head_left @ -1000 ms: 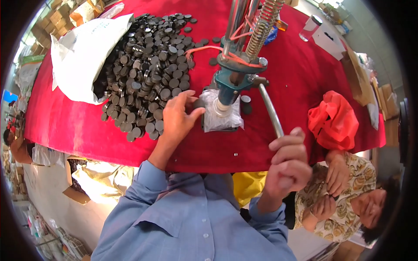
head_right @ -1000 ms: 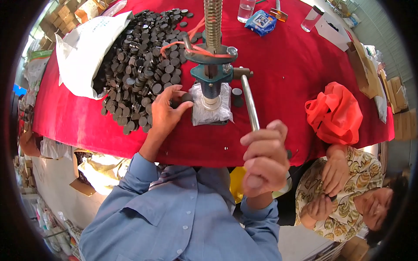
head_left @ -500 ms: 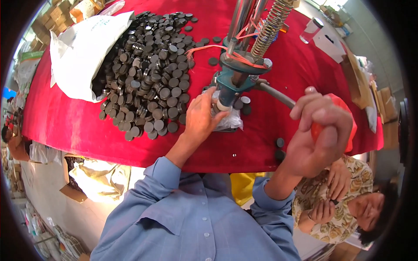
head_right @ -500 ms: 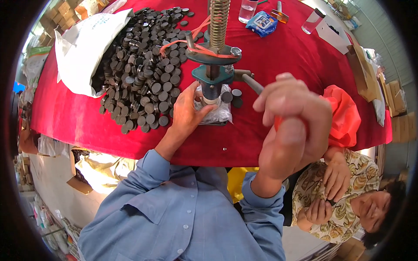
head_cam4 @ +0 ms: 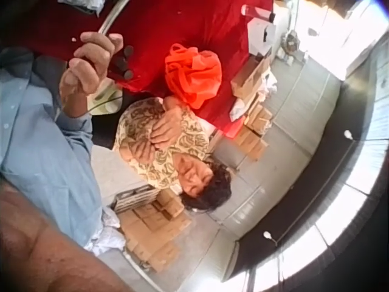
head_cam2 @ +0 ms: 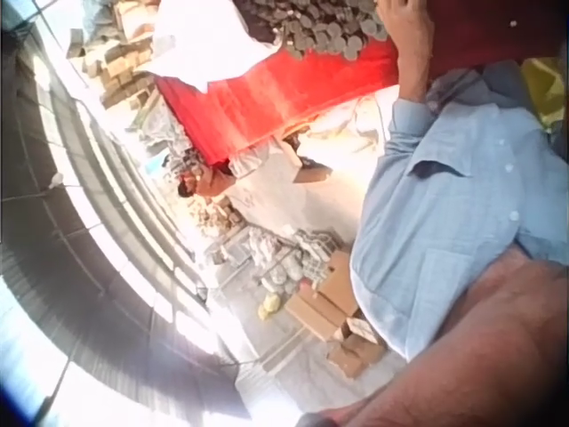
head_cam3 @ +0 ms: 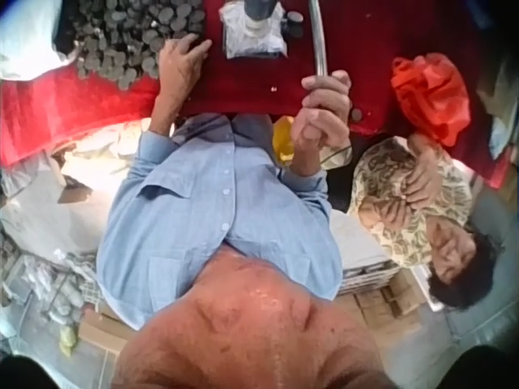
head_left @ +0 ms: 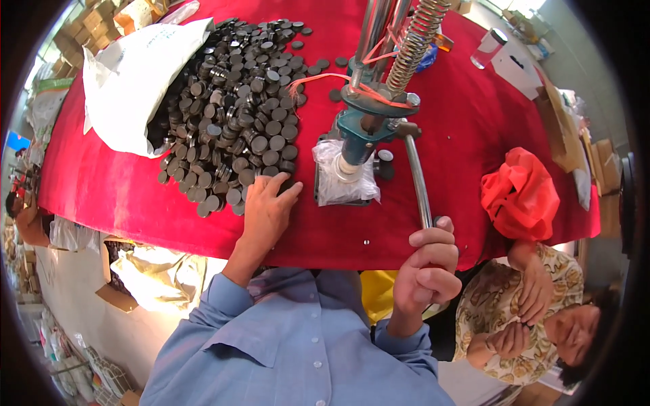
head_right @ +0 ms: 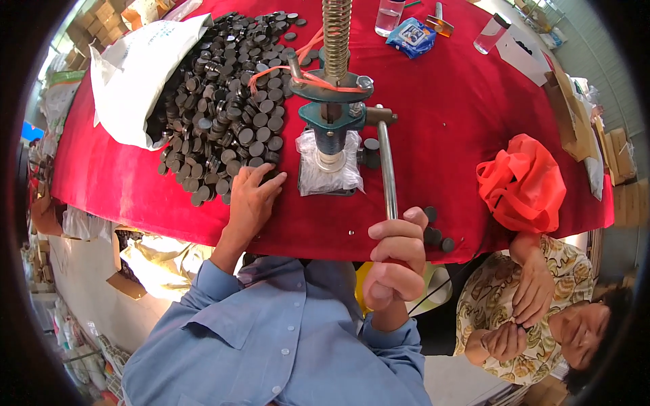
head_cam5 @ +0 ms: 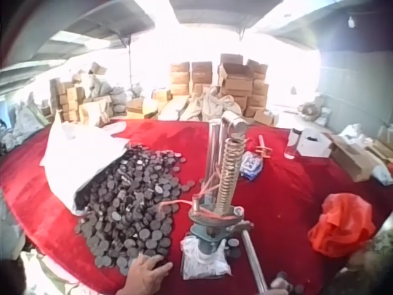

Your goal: The person assembles small black plastic circular components using a manual hand press.

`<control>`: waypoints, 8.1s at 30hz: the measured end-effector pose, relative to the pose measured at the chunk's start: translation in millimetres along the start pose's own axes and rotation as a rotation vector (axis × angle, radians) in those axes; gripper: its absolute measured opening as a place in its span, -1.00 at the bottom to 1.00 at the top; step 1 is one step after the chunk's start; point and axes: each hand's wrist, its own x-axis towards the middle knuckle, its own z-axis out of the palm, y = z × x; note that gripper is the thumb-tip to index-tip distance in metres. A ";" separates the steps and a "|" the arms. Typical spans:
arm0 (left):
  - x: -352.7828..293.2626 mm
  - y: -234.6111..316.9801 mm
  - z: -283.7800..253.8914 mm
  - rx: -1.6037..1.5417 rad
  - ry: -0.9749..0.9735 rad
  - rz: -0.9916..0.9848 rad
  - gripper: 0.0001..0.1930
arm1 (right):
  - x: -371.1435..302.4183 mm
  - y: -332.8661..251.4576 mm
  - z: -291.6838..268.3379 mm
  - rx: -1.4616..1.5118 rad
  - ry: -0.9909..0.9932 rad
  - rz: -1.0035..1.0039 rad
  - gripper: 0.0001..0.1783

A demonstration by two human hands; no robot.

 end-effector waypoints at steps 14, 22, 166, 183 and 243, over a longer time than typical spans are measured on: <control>59.7 33.7 33.8 -0.317 0.160 -0.109 -0.17 | 144.1 7.8 17.6 0.169 -0.156 0.156 -0.82; 54.2 34.5 42.8 -0.379 0.156 -0.122 -0.16 | 151.3 11.7 20.5 0.212 -0.110 0.139 -0.80; 72.1 35.0 35.5 -0.450 0.144 -0.137 -0.42 | 154.5 16.5 27.4 0.138 -0.079 0.232 -0.87; -33.8 -12.9 -26.9 -0.130 -0.057 -0.095 -0.57 | 5.6 4.5 -4.6 0.032 -0.072 -0.072 -0.78; 21.7 15.6 18.7 -0.439 0.196 -0.274 -0.48 | 64.2 -0.2 -1.8 0.054 -0.146 -0.072 -0.87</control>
